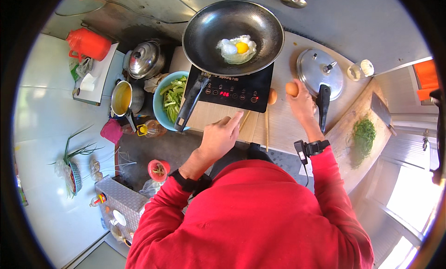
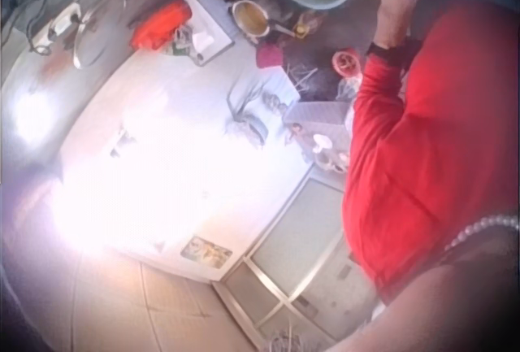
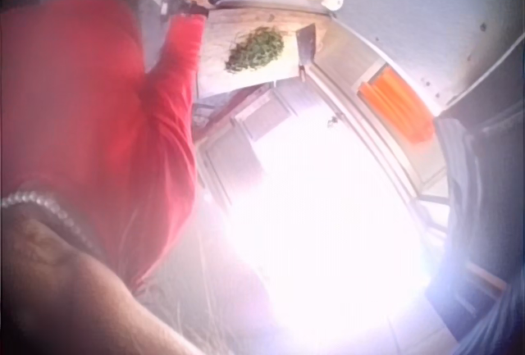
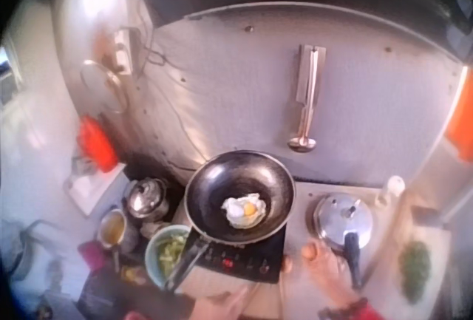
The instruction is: The person pours oil into a wok on an induction cooktop, retrieves chopsticks, then cracks three eggs into the hot wok and scrambles them with the chopsticks.
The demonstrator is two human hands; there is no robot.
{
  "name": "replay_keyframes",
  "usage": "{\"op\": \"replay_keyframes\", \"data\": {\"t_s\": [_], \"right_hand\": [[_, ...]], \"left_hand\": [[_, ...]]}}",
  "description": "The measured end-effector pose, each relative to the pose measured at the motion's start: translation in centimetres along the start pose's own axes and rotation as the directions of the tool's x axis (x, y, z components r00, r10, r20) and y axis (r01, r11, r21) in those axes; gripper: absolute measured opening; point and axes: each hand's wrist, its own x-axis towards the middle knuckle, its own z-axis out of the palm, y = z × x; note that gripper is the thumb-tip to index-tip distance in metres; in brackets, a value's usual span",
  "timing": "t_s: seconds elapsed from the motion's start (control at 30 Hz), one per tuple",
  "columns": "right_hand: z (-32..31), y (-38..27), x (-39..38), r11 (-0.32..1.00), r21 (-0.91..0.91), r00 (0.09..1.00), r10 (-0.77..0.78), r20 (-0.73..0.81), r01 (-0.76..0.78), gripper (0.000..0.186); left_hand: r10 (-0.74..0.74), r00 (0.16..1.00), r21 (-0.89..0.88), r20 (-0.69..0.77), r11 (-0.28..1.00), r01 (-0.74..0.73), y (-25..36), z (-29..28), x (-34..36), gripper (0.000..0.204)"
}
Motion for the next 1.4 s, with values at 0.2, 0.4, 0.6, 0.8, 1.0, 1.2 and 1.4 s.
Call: {"op": "replay_keyframes", "data": {"t_s": [0.2, 0.4, 0.6, 0.8, 1.0, 1.2, 1.4], "right_hand": [[-4.0, -4.8, 4.6, 0.9, 0.369, 0.932, -0.095, -0.349, 0.23, 0.05], [-2.9, -7.1, 6.8, 0.917, 0.377, 0.982, -0.065, -0.179, 0.13, 0.053], [-2.4, -7.3, 6.5, 0.925, 0.355, 0.987, -0.099, -0.123, 0.137, 0.055], [-6.7, -10.9, 8.6, 0.867, 0.497, 0.995, -0.08, 0.056, 0.042, 0.05], [-6.7, -15.8, 13.7, 0.596, 0.719, 0.794, -0.212, 0.569, -0.356, 0.043], [-3.4, -18.1, 15.4, 0.66, 0.641, 0.752, -0.172, 0.636, -0.391, 0.037], [-1.4, -19.1, 15.5, 0.706, 0.655, 0.759, -0.262, 0.596, -0.27, 0.037]], "left_hand": [[-0.063, 0.997, -0.093, -0.05, 0.994, 0.058, 0.2, -1.9, 3.0, 0.044], [-0.037, 0.995, -0.08, -0.095, 0.996, 0.029, -0.5, -2.7, 3.7, 0.042], [-0.035, 0.992, -0.054, -0.118, 0.998, 0.028, -1.2, -3.4, 3.9, 0.042], [-0.1, 0.988, -0.301, -0.12, 0.952, 0.059, -3.1, -7.0, 9.3, 0.05], [0.158, 0.986, -0.46, -0.058, 0.872, -0.167, -6.3, -10.3, 18.6, 0.057], [0.057, 0.988, -0.454, 0.141, 0.891, 0.013, -9.0, -10.2, 20.2, 0.043], [-0.086, 0.959, -0.546, 0.271, 0.807, 0.227, -11.9, -10.1, 21.1, 0.042]]}}
